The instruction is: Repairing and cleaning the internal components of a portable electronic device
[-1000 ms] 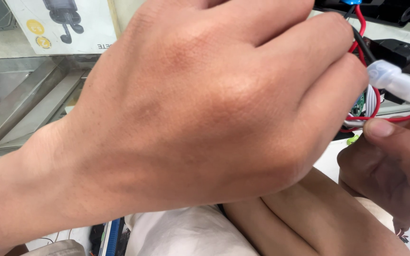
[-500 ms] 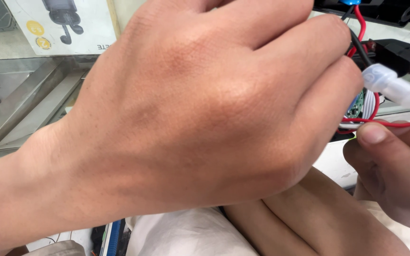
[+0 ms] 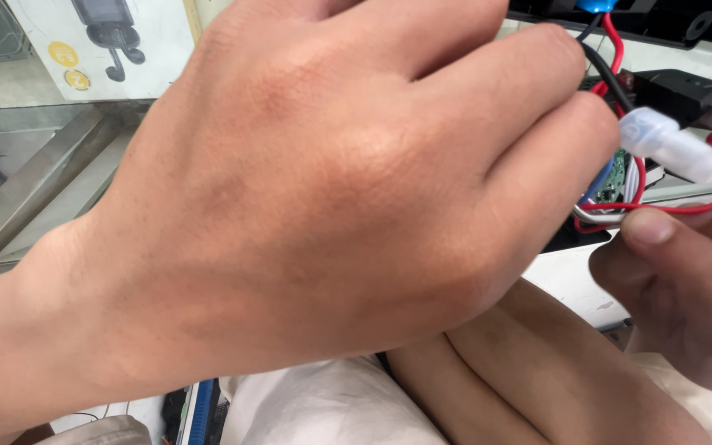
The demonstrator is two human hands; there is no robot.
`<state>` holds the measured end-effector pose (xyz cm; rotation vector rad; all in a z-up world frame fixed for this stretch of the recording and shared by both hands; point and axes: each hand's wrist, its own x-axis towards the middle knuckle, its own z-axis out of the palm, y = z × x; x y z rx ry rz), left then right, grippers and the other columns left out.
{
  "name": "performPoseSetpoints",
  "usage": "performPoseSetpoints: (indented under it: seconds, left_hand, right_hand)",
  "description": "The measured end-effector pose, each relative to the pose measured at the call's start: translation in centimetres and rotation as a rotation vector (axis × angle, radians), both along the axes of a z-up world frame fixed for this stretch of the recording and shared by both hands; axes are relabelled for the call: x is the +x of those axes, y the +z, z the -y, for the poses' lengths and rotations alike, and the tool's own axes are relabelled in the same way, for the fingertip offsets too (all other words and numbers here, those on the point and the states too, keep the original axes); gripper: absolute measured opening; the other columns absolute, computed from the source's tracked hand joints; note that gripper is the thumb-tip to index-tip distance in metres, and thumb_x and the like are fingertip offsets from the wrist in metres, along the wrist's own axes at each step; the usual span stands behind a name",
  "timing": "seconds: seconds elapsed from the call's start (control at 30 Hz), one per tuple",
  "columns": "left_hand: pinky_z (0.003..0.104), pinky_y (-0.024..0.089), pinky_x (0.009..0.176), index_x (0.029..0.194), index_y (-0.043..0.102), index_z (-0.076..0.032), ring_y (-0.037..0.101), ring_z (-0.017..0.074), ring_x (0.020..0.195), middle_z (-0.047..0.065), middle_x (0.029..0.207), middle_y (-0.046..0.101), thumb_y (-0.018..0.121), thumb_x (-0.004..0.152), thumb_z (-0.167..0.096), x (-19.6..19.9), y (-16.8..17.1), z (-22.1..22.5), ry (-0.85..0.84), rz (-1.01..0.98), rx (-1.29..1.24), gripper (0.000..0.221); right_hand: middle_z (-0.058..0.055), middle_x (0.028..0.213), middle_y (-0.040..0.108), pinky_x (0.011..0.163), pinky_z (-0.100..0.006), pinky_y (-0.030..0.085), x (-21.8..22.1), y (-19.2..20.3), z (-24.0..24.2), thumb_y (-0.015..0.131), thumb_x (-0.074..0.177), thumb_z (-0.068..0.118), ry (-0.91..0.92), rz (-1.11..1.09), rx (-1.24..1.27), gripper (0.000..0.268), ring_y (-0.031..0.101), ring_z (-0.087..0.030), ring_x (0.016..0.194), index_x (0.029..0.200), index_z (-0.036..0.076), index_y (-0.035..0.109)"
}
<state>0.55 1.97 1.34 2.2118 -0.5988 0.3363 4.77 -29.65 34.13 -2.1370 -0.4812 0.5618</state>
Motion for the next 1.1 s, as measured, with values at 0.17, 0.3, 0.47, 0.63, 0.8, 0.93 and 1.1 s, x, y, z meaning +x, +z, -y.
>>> performPoseSetpoints:
  seconds: [0.17, 0.3, 0.47, 0.63, 0.8, 0.93, 1.1]
  left_hand:
    - [0.038, 0.032, 0.073, 0.085, 0.054, -0.019, 0.044, 0.023, 0.078, -0.004, 0.083, 0.049, 0.067, 0.112, -0.013, -0.9, -0.1, 0.1, 0.006, -0.006, 0.003, 0.03]
    - [0.038, 0.032, 0.072, 0.085, 0.054, -0.019, 0.044, 0.0229, 0.078, -0.004, 0.082, 0.049, 0.066, 0.112, -0.013, -1.0, -0.3, 0.4, 0.01, -0.003, -0.001, 0.03]
    - [0.038, 0.032, 0.072, 0.085, 0.054, -0.019, 0.044, 0.0229, 0.078, -0.004, 0.082, 0.049, 0.066, 0.112, -0.013, -1.1, -0.5, -0.1, 0.02, -0.001, 0.003, 0.03]
    - [0.038, 0.032, 0.072, 0.085, 0.054, -0.019, 0.044, 0.0228, 0.078, -0.004, 0.082, 0.049, 0.066, 0.112, -0.013, -0.4, -0.8, 0.0, 0.013, 0.008, 0.004, 0.03]
    - [0.038, 0.032, 0.072, 0.085, 0.054, -0.019, 0.043, 0.0228, 0.078, -0.004, 0.082, 0.049, 0.066, 0.112, -0.013, 0.9, -0.1, -0.3, 0.003, 0.026, 0.011, 0.03]
    - [0.038, 0.032, 0.072, 0.085, 0.054, -0.019, 0.043, 0.0227, 0.077, -0.004, 0.082, 0.049, 0.066, 0.112, -0.012, 2.3, 0.7, -0.9, -0.008, 0.043, 0.025, 0.03]
    - [0.038, 0.032, 0.072, 0.085, 0.053, -0.019, 0.043, 0.0227, 0.077, -0.004, 0.082, 0.049, 0.065, 0.111, -0.012, 4.5, 1.9, -1.4, -0.03, 0.071, 0.038, 0.03]
  right_hand:
    - [0.009, 0.081, 0.015, 0.06, -0.024, 0.004, -1.7, -0.6, -4.1, 0.028, 0.082, -0.006, -0.624, -0.544, 0.141, 0.026, 0.011, -0.002, 0.069, 0.08, 0.018, 0.018]
    - [0.008, 0.087, 0.025, 0.066, -0.019, 0.011, -2.7, 0.0, 0.9, 0.032, 0.086, -0.005, -0.651, -0.555, 0.135, 0.022, 0.021, 0.0, 0.076, 0.088, 0.016, 0.025]
    - [0.007, 0.095, 0.037, 0.074, -0.013, 0.021, -5.0, 0.4, 6.6, 0.036, 0.09, -0.005, -0.678, -0.573, 0.135, 0.02, 0.033, 0.002, 0.084, 0.098, 0.014, 0.035]
    - [0.005, 0.104, 0.05, 0.082, -0.008, 0.031, -7.7, 0.6, 8.2, 0.041, 0.095, -0.005, -0.722, -0.583, 0.139, 0.021, 0.046, 0.004, 0.093, 0.107, 0.011, 0.044]
    - [0.004, 0.11, 0.06, 0.088, -0.004, 0.038, -8.6, 0.6, 3.6, 0.044, 0.098, -0.006, -0.759, -0.583, 0.155, 0.023, 0.056, 0.004, 0.1, 0.115, 0.008, 0.052]
    - [-0.018, 0.098, 0.056, 0.065, -0.026, 0.033, -6.1, -0.4, 3.0, 0.062, 0.105, -0.011, -0.082, 0.348, -0.216, 0.014, 0.052, -0.017, 0.075, 0.115, -0.006, 0.053]
    - [-0.033, 0.113, 0.062, 0.082, -0.05, 0.047, -5.5, 2.8, -2.1, 0.073, 0.114, -0.006, 0.021, 0.703, -0.355, 0.02, 0.061, -0.038, 0.086, 0.123, -0.006, 0.054]
